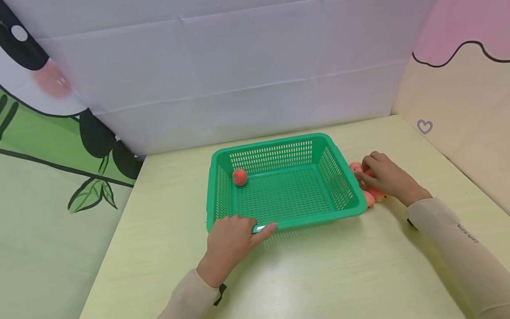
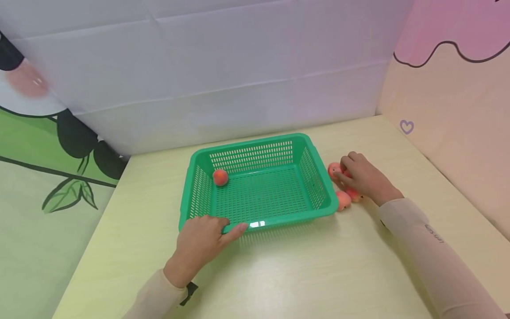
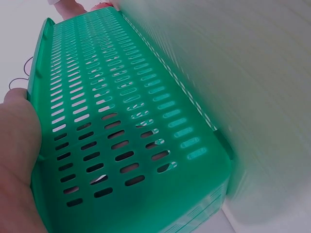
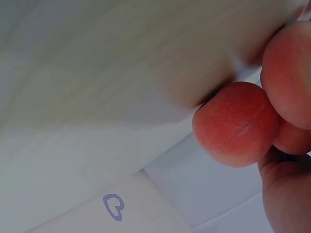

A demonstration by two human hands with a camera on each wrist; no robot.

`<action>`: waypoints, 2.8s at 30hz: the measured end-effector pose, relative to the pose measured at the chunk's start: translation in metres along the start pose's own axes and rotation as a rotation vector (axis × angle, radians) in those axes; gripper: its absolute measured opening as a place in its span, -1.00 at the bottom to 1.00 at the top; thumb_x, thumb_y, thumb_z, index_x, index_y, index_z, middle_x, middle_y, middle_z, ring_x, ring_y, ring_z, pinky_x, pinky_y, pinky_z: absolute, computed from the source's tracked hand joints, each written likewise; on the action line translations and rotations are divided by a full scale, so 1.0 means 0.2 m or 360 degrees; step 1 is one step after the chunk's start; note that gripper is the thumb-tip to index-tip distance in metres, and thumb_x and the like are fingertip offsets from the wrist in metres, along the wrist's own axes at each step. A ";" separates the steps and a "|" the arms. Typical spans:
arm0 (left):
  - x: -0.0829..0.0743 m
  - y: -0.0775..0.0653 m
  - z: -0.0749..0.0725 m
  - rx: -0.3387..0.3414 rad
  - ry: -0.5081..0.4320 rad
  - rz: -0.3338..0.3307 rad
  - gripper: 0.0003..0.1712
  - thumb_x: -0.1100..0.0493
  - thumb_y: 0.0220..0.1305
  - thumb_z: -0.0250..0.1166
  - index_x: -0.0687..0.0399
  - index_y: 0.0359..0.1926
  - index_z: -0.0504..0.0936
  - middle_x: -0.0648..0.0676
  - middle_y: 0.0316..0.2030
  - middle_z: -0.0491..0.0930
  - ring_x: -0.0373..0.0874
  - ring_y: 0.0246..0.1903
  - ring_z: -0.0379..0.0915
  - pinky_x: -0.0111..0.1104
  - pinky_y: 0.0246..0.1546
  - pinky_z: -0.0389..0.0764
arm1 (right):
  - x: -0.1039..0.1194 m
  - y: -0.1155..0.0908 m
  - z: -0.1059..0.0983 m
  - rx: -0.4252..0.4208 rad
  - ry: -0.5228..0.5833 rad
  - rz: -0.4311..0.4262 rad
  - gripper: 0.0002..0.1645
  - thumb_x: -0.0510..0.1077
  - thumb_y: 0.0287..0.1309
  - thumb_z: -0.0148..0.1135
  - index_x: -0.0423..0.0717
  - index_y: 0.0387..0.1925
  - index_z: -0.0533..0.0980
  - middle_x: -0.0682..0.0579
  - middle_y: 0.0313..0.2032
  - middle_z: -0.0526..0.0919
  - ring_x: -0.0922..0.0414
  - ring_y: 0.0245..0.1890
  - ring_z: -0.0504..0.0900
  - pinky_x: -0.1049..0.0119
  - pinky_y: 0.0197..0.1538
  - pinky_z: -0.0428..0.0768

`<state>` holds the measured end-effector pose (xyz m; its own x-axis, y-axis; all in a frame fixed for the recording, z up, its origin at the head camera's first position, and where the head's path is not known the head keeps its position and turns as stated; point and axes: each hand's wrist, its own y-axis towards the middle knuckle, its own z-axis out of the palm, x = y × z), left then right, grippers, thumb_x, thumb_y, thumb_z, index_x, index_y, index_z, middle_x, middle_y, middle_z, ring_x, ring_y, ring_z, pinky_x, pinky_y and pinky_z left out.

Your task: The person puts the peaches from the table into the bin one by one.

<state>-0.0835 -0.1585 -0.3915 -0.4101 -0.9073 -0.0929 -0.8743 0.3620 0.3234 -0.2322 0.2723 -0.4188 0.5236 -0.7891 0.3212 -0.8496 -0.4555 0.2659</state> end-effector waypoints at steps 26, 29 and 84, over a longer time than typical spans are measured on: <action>0.00 0.00 0.00 -0.0014 0.0030 0.0001 -0.16 -0.50 0.45 0.16 -0.14 -0.75 0.07 -0.19 -0.72 -0.17 -0.31 -0.74 -0.23 -0.43 -0.71 -0.12 | 0.03 -0.01 -0.09 -0.0123 -0.0033 -0.0029 -0.81 -0.29 0.33 0.43 -0.25 -0.28 0.52 -0.09 -0.30 0.50 -0.05 -0.21 0.44 0.03 -0.12 0.45; 0.00 0.00 0.00 -0.0020 0.0033 0.0010 -0.16 -0.49 0.45 0.17 -0.13 -0.75 0.07 -0.19 -0.72 -0.17 -0.31 -0.75 -0.22 -0.43 -0.72 -0.11 | 0.04 0.00 -0.12 -0.0146 -0.0023 -0.0023 -0.89 -0.36 0.31 0.36 -0.31 -0.22 0.55 -0.15 -0.27 0.57 -0.10 -0.21 0.49 -0.04 -0.09 0.50; 0.00 0.00 -0.01 -0.0005 0.0030 -0.0021 -0.16 -0.52 0.45 0.12 -0.14 -0.76 0.11 -0.20 -0.74 -0.15 -0.29 -0.77 -0.19 -0.42 -0.73 -0.10 | 0.64 0.38 -0.37 -0.0920 -0.0123 -0.0793 -0.60 0.04 0.43 0.12 -0.19 -0.40 0.55 -0.08 -0.48 0.61 0.07 -0.58 0.48 0.16 -0.56 0.44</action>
<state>-0.0823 -0.1584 -0.3898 -0.3935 -0.9159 -0.0795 -0.8788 0.3493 0.3252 -0.2251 0.1679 -0.2902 0.8121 -0.5832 -0.0202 -0.3346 -0.4937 0.8027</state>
